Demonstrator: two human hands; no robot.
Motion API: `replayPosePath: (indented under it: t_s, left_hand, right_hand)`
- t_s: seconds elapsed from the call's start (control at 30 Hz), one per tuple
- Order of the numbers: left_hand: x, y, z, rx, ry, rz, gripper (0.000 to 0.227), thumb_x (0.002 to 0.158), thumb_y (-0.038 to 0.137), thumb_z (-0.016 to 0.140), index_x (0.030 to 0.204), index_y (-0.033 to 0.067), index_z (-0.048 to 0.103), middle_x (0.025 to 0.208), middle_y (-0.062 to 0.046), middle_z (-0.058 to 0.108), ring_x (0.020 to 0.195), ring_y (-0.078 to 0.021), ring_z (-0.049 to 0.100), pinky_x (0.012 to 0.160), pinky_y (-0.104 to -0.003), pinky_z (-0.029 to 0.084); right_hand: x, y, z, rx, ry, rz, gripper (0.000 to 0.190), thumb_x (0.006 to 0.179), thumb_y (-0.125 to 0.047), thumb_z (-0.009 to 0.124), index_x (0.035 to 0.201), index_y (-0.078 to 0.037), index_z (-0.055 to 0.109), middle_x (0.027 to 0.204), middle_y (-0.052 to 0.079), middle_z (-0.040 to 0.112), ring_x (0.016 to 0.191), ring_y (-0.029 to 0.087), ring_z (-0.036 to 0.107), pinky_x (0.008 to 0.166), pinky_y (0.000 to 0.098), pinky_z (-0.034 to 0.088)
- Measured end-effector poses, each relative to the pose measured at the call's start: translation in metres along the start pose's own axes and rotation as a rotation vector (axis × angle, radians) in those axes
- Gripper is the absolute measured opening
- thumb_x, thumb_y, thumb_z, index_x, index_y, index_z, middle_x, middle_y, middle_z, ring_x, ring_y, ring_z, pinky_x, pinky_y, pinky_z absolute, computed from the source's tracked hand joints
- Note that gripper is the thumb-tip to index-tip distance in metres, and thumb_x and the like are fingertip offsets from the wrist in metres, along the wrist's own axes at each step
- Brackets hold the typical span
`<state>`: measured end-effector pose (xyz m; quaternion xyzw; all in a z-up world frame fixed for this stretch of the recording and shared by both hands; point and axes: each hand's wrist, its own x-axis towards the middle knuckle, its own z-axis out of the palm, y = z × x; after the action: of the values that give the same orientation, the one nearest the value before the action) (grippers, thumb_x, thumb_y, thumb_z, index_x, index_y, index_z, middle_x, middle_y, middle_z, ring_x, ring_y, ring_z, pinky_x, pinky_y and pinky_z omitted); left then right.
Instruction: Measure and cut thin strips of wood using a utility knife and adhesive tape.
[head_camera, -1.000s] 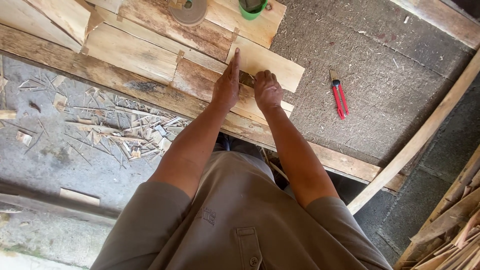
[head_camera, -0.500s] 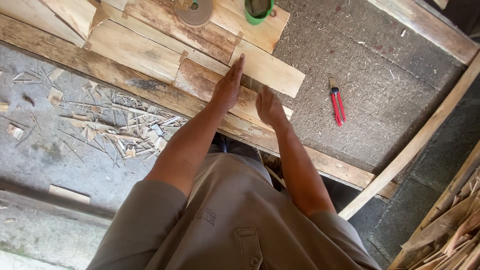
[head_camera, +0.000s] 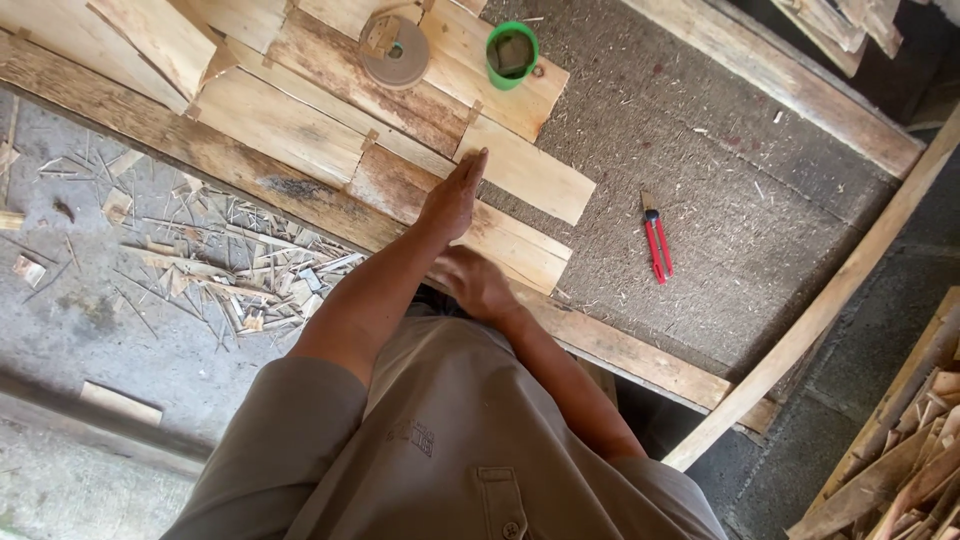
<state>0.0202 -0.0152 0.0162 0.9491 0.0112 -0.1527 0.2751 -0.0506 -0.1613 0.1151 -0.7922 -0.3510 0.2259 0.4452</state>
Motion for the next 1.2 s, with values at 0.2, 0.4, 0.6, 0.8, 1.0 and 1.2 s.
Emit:
replayPosePath:
  t_s: [0.2,0.4,0.6,0.8,1.0,1.2]
  left_hand:
    - [-0.008,0.001,0.012,0.136,0.12,0.137,0.077,0.096,0.022,0.061,0.158,-0.0002,0.02,0.167,-0.021,0.02,0.154,-0.0346,0.021,0.123,-0.043,0.027]
    - [-0.016,0.007,0.035,0.175,0.292,0.155,0.07,0.101,0.03,0.054,0.156,-0.0063,0.031,0.168,-0.023,0.022,0.158,-0.036,0.018,0.129,-0.043,0.017]
    - [-0.013,0.012,0.029,0.299,0.279,0.124,0.071,0.102,0.037,0.044,0.155,-0.0087,0.03,0.168,-0.024,0.017,0.157,-0.0346,0.014,0.128,-0.042,0.014]
    - [-0.015,0.01,0.027,0.259,0.297,0.124,0.071,0.103,0.038,0.044,0.156,-0.007,0.031,0.17,-0.023,0.015,0.159,-0.0333,0.014,0.129,-0.041,0.014]
    - [-0.013,0.004,0.034,0.225,0.343,0.142,0.072,0.102,0.037,0.045,0.158,-0.0061,0.03,0.171,-0.021,0.015,0.159,-0.0314,0.014,0.129,-0.041,0.015]
    - [-0.011,0.003,0.032,0.277,0.317,0.141,0.071,0.106,0.038,0.038,0.16,-0.0052,0.026,0.172,-0.02,0.01,0.16,-0.0295,0.011,0.129,-0.039,0.013]
  right_hand:
    - [0.015,0.106,-0.044,-0.083,0.284,0.181,0.017,0.105,-0.008,0.057,0.11,-0.002,0.072,0.105,0.019,0.075,0.076,0.021,0.076,0.055,0.029,0.064]
    - [0.097,0.117,-0.139,0.025,0.481,0.049,0.014,0.104,-0.005,0.059,0.111,0.002,0.069,0.088,0.012,0.073,0.069,0.018,0.068,0.056,0.0304,0.056]
    - [0.215,0.126,-0.199,0.427,0.503,0.258,0.023,0.108,-0.014,0.053,0.129,-0.011,0.062,0.118,0.008,0.072,0.09,0.014,0.071,0.074,0.0299,0.063]
    - [0.315,0.124,-0.24,0.767,0.443,0.348,0.04,0.109,-0.018,0.047,0.149,-0.021,0.047,0.147,0.012,0.054,0.112,0.023,0.064,0.094,0.0389,0.061]
    - [0.365,0.123,-0.252,0.98,0.441,0.315,0.046,0.109,-0.02,0.045,0.154,-0.02,0.039,0.151,0.009,0.044,0.123,0.027,0.06,0.106,0.0452,0.055]
    - [0.379,0.14,-0.257,1.07,0.516,0.29,0.038,0.109,-0.021,0.047,0.144,-0.009,0.056,0.149,0.008,0.053,0.125,0.023,0.06,0.106,0.0455,0.056]
